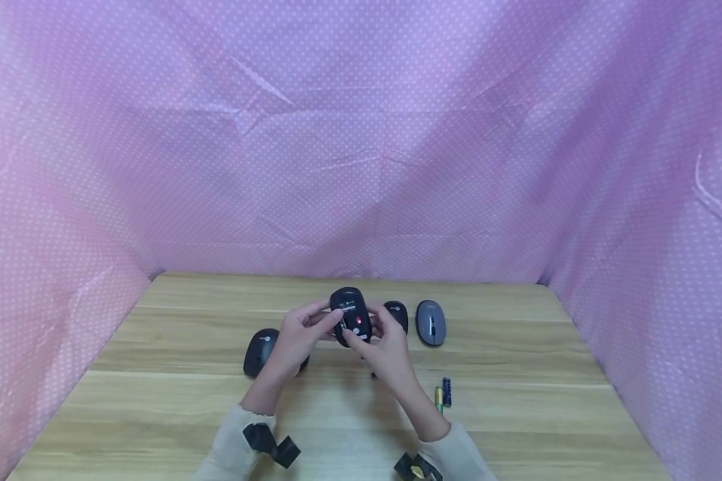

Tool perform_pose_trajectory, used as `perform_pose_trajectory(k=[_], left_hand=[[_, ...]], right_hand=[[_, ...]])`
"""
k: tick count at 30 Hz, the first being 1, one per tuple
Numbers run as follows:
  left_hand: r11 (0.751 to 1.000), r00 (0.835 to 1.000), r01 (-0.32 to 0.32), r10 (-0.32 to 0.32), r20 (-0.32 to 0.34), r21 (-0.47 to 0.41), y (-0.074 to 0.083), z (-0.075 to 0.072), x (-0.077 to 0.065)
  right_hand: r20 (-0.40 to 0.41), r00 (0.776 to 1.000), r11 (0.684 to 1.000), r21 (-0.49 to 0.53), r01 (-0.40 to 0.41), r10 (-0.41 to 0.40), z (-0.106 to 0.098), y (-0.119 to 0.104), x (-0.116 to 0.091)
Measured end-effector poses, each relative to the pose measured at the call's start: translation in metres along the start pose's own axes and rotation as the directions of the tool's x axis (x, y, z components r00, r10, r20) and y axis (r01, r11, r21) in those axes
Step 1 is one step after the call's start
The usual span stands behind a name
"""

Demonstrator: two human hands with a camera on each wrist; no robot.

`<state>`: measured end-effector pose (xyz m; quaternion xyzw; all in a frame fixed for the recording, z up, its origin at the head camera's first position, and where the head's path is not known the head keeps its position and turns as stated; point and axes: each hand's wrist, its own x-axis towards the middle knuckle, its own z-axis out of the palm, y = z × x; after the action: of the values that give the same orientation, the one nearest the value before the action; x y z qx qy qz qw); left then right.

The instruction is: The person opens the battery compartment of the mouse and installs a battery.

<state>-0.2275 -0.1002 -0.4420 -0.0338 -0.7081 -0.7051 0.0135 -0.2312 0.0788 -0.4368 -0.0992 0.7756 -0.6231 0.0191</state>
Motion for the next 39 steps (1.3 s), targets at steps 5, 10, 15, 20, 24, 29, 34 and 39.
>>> perform_pose_trajectory(k=[5,10,15,20,24,29,34,39], left_hand=[[1.0,1.0,-0.014,0.014,0.016,0.004,0.0,0.001,0.0],[1.0,1.0,-0.014,0.014,0.017,0.014,0.001,0.002,0.0],[1.0,1.0,-0.016,0.016,0.021,0.02,-0.002,0.001,0.0],[1.0,1.0,-0.003,0.003,0.011,0.012,-0.005,0.0,0.001],[1.0,1.0,0.009,-0.009,0.011,0.02,-0.005,-0.001,0.0],[1.0,1.0,0.013,-0.013,0.006,0.005,-0.005,-0.002,0.0],[1.0,0.999,0.029,-0.029,-0.015,-0.001,-0.006,-0.004,0.0],[0.999,0.998,0.03,-0.031,-0.052,-0.024,-0.004,-0.007,0.001]], right_hand=[[0.009,1.0,1.0,-0.002,0.029,-0.029,0.0,0.0,-0.001],[0.006,0.999,0.999,-0.033,0.033,-0.033,-0.001,0.0,-0.002],[0.0,0.999,0.996,-0.084,0.034,-0.034,-0.001,0.0,-0.001],[0.016,1.0,0.994,-0.108,0.022,-0.02,-0.002,0.001,0.001],[0.032,0.999,0.993,-0.116,0.022,-0.018,-0.003,0.003,0.0],[0.077,0.996,0.992,-0.113,0.052,-0.044,-0.005,0.004,0.002],[0.145,0.987,0.99,-0.119,0.08,-0.063,-0.011,0.002,0.003],[0.184,0.977,0.98,-0.149,0.131,-0.103,-0.02,-0.003,0.008]])
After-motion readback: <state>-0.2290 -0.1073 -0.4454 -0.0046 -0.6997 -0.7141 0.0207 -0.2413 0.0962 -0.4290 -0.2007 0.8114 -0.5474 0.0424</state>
